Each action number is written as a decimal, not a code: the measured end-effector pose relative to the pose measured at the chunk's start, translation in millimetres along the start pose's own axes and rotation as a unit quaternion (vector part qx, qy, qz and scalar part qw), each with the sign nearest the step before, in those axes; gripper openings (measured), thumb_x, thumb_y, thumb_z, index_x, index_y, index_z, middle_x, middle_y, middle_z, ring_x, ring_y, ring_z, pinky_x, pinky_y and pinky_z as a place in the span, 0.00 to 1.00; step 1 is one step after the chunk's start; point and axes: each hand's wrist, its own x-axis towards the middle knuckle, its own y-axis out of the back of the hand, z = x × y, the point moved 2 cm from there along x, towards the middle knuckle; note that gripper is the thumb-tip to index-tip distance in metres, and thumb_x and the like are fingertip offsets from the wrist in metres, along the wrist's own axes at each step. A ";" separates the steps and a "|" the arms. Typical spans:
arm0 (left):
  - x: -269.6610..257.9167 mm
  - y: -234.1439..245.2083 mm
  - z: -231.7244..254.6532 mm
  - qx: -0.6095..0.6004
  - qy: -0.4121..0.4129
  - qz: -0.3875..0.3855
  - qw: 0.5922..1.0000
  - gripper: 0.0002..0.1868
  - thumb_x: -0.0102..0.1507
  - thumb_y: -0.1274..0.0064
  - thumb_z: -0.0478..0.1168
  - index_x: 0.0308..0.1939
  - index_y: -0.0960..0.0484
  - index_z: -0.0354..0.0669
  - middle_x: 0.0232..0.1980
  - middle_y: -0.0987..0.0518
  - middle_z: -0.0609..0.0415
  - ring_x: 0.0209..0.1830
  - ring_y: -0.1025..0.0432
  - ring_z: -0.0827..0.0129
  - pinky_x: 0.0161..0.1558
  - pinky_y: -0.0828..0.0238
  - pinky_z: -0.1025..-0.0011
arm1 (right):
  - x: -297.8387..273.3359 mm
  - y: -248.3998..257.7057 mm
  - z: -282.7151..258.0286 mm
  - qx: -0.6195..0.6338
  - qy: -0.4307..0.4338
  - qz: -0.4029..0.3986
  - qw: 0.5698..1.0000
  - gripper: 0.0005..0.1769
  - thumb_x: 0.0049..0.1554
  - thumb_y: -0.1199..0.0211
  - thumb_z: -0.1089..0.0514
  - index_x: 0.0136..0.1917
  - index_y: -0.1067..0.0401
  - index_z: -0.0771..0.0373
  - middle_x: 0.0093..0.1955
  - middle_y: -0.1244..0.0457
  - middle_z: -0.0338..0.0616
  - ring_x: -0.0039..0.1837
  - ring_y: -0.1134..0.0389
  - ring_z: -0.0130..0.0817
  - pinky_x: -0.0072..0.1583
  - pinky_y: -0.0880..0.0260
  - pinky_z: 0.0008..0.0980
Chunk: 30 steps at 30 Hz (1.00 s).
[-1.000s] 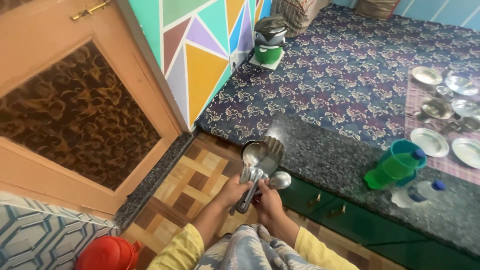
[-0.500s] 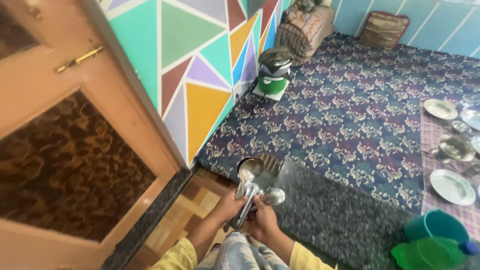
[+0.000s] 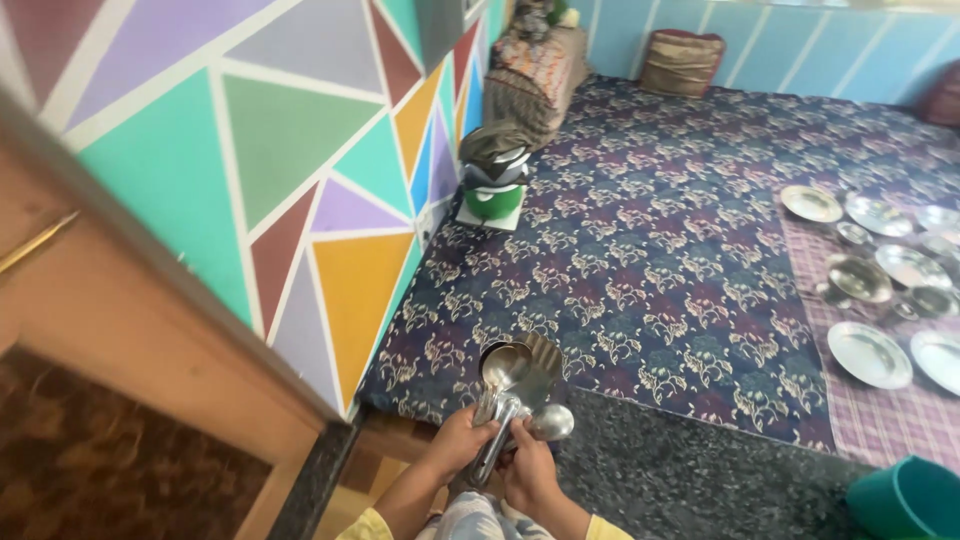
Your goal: The person arranges multiple stainless steel plates, bowls, and cups on a checkered mat laid on the floor. They then open a kitchen drawer, retrieve several spoons, and place them on the mat as part of the table setting.
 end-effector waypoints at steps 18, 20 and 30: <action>162.9 104.2 100.5 0.013 0.079 -0.257 0.963 0.14 0.68 0.52 0.34 0.58 0.23 0.35 0.45 0.16 0.48 0.37 0.19 0.67 0.39 0.19 0.69 | 79.6 -142.7 -27.2 0.143 0.139 0.105 0.974 0.13 0.65 0.47 0.49 0.60 0.34 0.55 0.44 0.37 0.40 0.44 0.37 0.35 0.50 0.34 0.40; 188.1 102.6 108.1 0.007 0.064 -0.282 0.957 0.15 0.70 0.52 0.34 0.59 0.23 0.33 0.47 0.15 0.48 0.39 0.19 0.69 0.41 0.19 0.70 | 98.5 -149.3 -40.0 0.154 0.150 0.114 0.970 0.13 0.64 0.48 0.49 0.59 0.34 0.54 0.43 0.37 0.41 0.42 0.38 0.36 0.50 0.34 0.41; 377.8 56.5 144.2 0.060 0.079 -0.306 0.947 0.13 0.67 0.50 0.34 0.56 0.21 0.36 0.43 0.15 0.51 0.37 0.20 0.72 0.40 0.21 0.72 | 237.8 -139.7 -161.5 0.196 0.197 0.171 0.945 0.13 0.64 0.46 0.51 0.59 0.33 0.56 0.43 0.38 0.39 0.39 0.40 0.34 0.46 0.35 0.39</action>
